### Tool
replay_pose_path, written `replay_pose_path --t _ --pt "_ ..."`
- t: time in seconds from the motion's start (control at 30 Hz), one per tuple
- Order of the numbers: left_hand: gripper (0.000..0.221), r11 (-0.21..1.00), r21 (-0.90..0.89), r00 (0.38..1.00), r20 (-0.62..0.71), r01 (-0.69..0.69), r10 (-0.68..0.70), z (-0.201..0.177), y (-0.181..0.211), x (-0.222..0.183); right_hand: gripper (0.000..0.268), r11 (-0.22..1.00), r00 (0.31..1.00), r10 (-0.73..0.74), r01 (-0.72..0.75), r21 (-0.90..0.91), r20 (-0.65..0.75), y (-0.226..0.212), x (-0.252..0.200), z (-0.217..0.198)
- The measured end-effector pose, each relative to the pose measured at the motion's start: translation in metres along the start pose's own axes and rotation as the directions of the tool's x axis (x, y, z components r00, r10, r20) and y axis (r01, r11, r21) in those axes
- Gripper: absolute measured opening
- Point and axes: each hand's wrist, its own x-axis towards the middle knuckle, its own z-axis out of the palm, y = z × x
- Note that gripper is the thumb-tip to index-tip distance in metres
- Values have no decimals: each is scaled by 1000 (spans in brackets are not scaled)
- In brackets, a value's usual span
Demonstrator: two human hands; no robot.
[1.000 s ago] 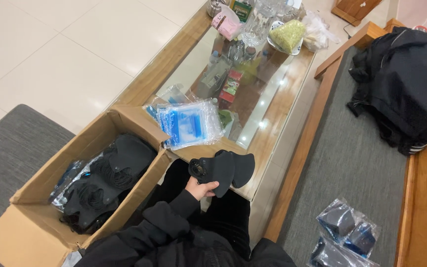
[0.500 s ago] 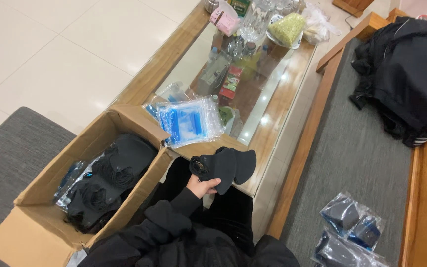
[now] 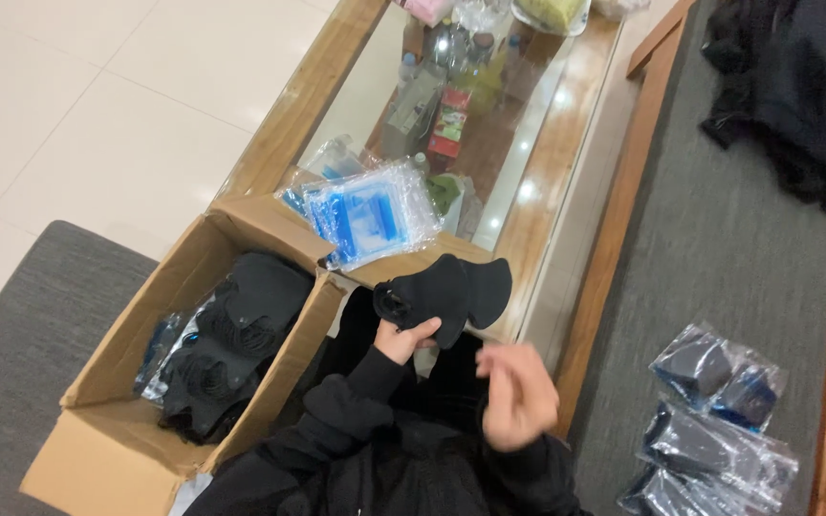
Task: Packaging black face masks into individual plastic bags from a cardboard box.
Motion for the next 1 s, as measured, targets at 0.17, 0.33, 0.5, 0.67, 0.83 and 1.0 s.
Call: replay_pose_path --t 0.17,0.33,0.5,0.67,0.83,1.0 --pt "67 999 -15 992 -118 -46 44 -1 5 5 26 923 910 385 -376 -82 155 72 -28 17" --pt "68 996 -37 992 -105 -78 74 8 22 -9 39 930 904 350 -305 -204 245 79 -37 23" --pt "66 990 -81 992 -68 -114 108 7 17 -7 48 932 900 336 -276 -233 278 85 -46 31" --pt "57 983 -63 980 -111 -173 165 9 4 3 49 935 918 283 -200 -293 277 87 -48 30" --pt "57 983 39 979 -88 -179 182 8 17 -10 41 937 941 265 -199 -288 211 81 -51 32" --pt "54 984 60 982 -75 -171 175 -4 -1 2 23 936 935 308 -264 -232 178 84 -59 36"
